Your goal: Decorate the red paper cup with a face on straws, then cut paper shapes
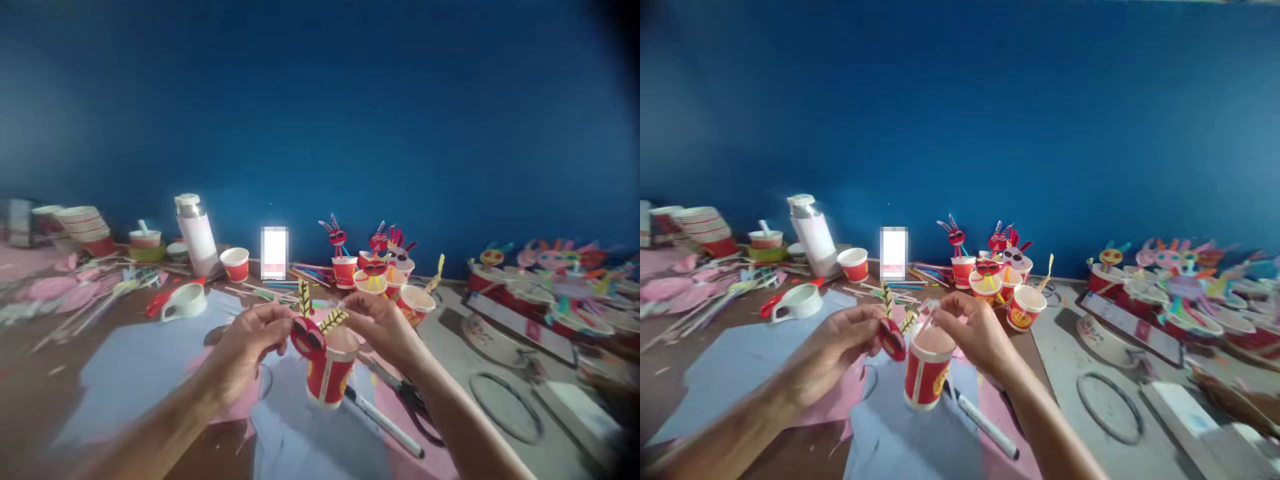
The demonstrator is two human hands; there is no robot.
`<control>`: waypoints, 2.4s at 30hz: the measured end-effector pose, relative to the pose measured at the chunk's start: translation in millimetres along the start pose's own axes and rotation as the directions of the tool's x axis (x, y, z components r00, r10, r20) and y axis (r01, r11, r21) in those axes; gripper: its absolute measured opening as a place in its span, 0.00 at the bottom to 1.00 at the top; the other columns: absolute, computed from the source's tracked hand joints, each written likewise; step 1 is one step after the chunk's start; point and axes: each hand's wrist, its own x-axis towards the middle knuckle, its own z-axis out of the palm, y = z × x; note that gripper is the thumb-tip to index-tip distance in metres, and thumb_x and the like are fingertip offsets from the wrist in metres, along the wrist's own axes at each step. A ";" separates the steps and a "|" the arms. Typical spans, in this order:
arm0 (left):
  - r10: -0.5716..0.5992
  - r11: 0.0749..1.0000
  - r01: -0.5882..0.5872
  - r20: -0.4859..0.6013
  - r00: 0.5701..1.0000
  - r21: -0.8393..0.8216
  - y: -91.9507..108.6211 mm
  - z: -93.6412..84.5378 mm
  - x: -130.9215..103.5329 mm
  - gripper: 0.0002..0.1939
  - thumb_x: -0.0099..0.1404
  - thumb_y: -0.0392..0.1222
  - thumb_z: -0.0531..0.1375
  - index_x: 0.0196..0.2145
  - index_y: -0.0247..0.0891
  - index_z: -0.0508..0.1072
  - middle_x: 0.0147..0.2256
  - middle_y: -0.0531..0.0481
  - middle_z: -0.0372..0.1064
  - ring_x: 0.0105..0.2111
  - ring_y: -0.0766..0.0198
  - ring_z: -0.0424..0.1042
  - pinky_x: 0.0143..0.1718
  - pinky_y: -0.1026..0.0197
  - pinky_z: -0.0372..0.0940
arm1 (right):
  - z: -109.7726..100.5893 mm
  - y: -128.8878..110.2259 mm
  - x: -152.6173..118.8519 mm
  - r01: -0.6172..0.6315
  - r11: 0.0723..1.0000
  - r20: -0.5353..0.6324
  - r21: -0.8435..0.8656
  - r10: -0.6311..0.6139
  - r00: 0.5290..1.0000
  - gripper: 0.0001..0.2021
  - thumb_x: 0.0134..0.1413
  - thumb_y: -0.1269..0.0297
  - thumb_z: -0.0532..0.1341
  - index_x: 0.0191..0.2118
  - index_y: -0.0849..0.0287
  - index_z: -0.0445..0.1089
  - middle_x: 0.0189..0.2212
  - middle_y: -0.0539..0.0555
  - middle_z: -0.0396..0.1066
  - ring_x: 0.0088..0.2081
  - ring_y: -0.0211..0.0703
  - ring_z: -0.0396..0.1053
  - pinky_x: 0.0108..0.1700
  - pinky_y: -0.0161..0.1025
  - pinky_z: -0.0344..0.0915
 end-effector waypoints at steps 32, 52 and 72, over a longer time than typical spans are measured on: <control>0.119 0.988 -0.126 0.082 0.990 0.086 18.2 19.5 54.8 0.02 0.56 0.37 0.58 0.29 0.37 0.67 0.24 0.56 0.64 0.23 0.73 0.61 0.27 0.67 0.57 | 4.0 7.6 9.8 -0.086 0.931 0.070 0.355 0.065 0.995 0.07 0.49 0.60 0.64 0.31 0.59 0.72 0.29 0.51 0.74 0.33 0.39 0.69 0.35 0.35 0.62; 0.155 0.981 -0.155 0.015 0.988 0.119 16.1 30.1 47.3 0.03 0.55 0.36 0.58 0.29 0.36 0.65 0.21 0.58 0.61 0.21 0.72 0.58 0.23 0.68 0.55 | 6.1 0.8 8.7 -0.152 0.870 0.147 0.470 0.092 0.985 0.11 0.48 0.59 0.65 0.37 0.57 0.74 0.27 0.50 0.74 0.29 0.36 0.69 0.31 0.33 0.63; 0.229 0.953 -0.229 0.019 0.973 0.198 10.9 33.2 45.8 0.05 0.57 0.39 0.59 0.29 0.37 0.64 0.24 0.57 0.58 0.25 0.70 0.58 0.28 0.65 0.55 | 8.5 6.5 8.5 -0.127 0.863 0.159 0.489 0.055 0.986 0.09 0.48 0.60 0.65 0.36 0.57 0.75 0.28 0.50 0.74 0.30 0.37 0.69 0.34 0.34 0.65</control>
